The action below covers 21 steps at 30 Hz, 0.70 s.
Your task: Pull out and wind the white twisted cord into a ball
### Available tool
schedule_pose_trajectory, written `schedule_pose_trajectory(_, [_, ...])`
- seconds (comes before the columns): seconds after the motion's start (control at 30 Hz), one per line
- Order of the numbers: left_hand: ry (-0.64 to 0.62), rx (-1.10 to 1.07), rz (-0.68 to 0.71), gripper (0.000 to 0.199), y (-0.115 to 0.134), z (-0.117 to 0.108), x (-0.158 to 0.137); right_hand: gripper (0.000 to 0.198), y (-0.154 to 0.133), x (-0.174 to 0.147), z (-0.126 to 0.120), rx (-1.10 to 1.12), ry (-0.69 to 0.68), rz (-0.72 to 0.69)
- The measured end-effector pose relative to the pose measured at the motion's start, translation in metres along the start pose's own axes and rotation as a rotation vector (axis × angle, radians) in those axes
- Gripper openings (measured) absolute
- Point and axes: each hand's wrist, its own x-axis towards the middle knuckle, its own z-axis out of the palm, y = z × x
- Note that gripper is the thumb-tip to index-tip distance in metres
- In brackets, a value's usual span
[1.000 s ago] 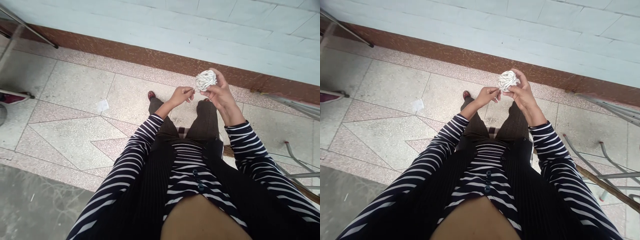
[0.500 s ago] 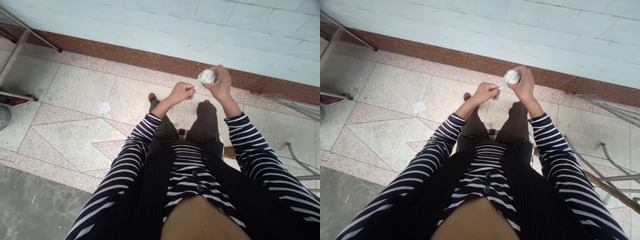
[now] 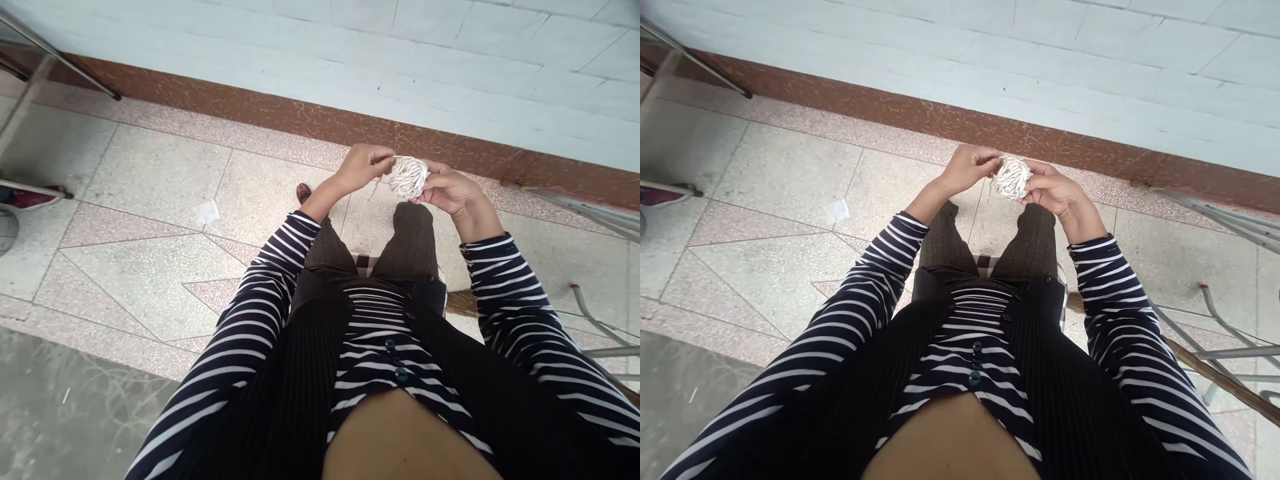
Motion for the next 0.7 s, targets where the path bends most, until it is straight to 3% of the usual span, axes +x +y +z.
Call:
schedule_pose_trajectory(0.1, [-0.114,-0.024,-0.066,0.030,-0.009,-0.004,-0.011,0.073,-0.007,-0.007,0.007,0.005,0.070,-0.054])
schedule_pose_trajectory(0.27, [-0.094,-0.131,-0.163,0.036,-0.020,0.001,-0.021,0.075,-0.036,-0.018,0.013,-0.053,0.159,-0.121])
schedule_pose_trajectory(0.43, [-0.114,-0.139,-0.140,0.038,-0.012,0.009,-0.018,0.061,-0.057,-0.012,0.007,-0.073,0.222,-0.211])
schedule_pose_trajectory(0.53, [-0.157,-0.125,-0.140,0.038,-0.004,0.010,-0.023,0.051,-0.050,0.006,-0.002,-0.046,0.356,-0.304])
schedule_pose_trajectory(0.63, [-0.210,-0.123,-0.167,0.039,0.004,0.010,-0.031,0.056,-0.027,0.028,-0.015,-0.164,0.516,-0.381])
schedule_pose_trajectory(0.7, [-0.273,-0.124,-0.197,0.038,0.008,0.009,-0.036,0.055,-0.006,0.038,-0.022,-0.325,0.467,-0.395])
